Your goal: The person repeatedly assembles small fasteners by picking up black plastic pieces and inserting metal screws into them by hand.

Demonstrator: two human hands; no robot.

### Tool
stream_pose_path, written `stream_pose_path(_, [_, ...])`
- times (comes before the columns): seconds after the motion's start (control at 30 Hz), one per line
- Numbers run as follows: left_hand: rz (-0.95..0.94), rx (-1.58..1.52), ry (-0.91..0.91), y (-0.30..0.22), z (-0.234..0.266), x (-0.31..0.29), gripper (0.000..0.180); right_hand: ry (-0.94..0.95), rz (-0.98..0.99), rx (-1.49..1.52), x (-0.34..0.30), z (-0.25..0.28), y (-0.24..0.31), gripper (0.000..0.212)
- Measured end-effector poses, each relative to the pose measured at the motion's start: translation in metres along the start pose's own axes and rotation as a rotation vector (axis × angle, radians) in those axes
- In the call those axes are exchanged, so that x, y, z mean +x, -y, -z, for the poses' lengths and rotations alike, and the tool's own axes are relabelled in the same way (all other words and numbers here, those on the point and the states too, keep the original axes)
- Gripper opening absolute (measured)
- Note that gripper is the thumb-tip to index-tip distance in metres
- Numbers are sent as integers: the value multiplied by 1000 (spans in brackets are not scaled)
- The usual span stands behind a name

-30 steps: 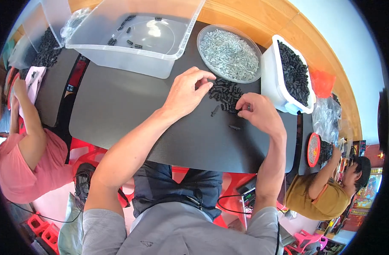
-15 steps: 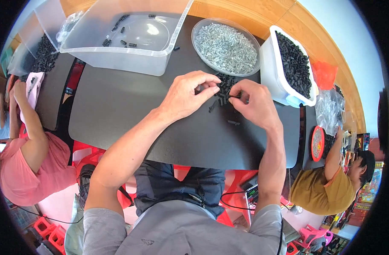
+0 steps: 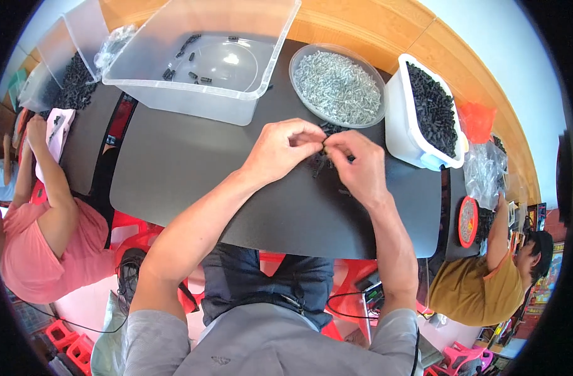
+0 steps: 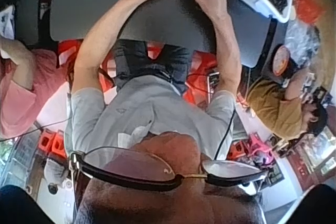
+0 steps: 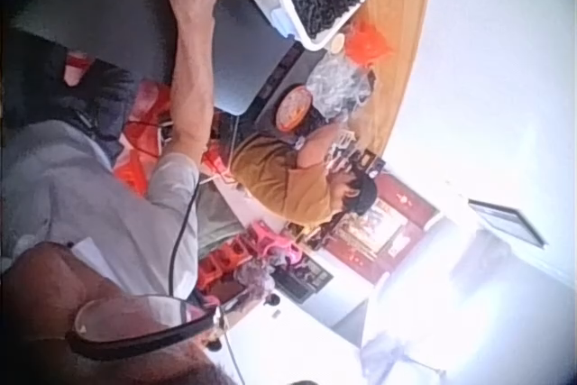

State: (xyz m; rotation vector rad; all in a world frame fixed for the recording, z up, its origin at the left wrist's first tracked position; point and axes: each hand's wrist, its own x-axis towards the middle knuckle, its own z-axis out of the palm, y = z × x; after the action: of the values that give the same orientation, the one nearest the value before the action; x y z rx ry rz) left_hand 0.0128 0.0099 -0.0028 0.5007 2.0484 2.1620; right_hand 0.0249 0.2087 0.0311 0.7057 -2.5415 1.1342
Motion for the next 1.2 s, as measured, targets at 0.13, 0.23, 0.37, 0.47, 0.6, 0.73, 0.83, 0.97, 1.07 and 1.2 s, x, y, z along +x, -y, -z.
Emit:
stream_pose_path(0.13, [-136,272,-195,-5,0,5,17,44,-187,39,9,25,1,11])
stream_pose_path(0.23, [-144,224,-276,-2,2,5,17,188,-183,7,11,39,-1,11])
stream_pose_path(0.37, [-33,211,-279,-3,1,6,18,136,-222,100,7,38,-6,12])
stream_pose_path(0.47, [-25,220,-282,1,2,7,19,233,-115,-66,6,16,13,12])
stream_pose_path(0.6, [-40,298,-284,1,3,7,21,232,108,-262,-2,-8,14,13])
stream_pose_path(0.73, [-52,231,-253,-1,3,5,18,120,176,-230,1,-8,11,14])
stream_pose_path(0.83, [-53,60,-159,-2,4,8,21,-15,-191,-12,11,8,14,12])
stream_pose_path(0.97, [-11,-72,-142,-9,6,10,23,-24,-90,-49,30,21,16,11])
stream_pose_path(1.07, [12,-173,-127,-5,14,12,23,94,18,-26,42,13,23,13])
stream_pose_path(1.2, [57,-241,-105,-5,15,11,23,183,2,-31,54,6,26,12])
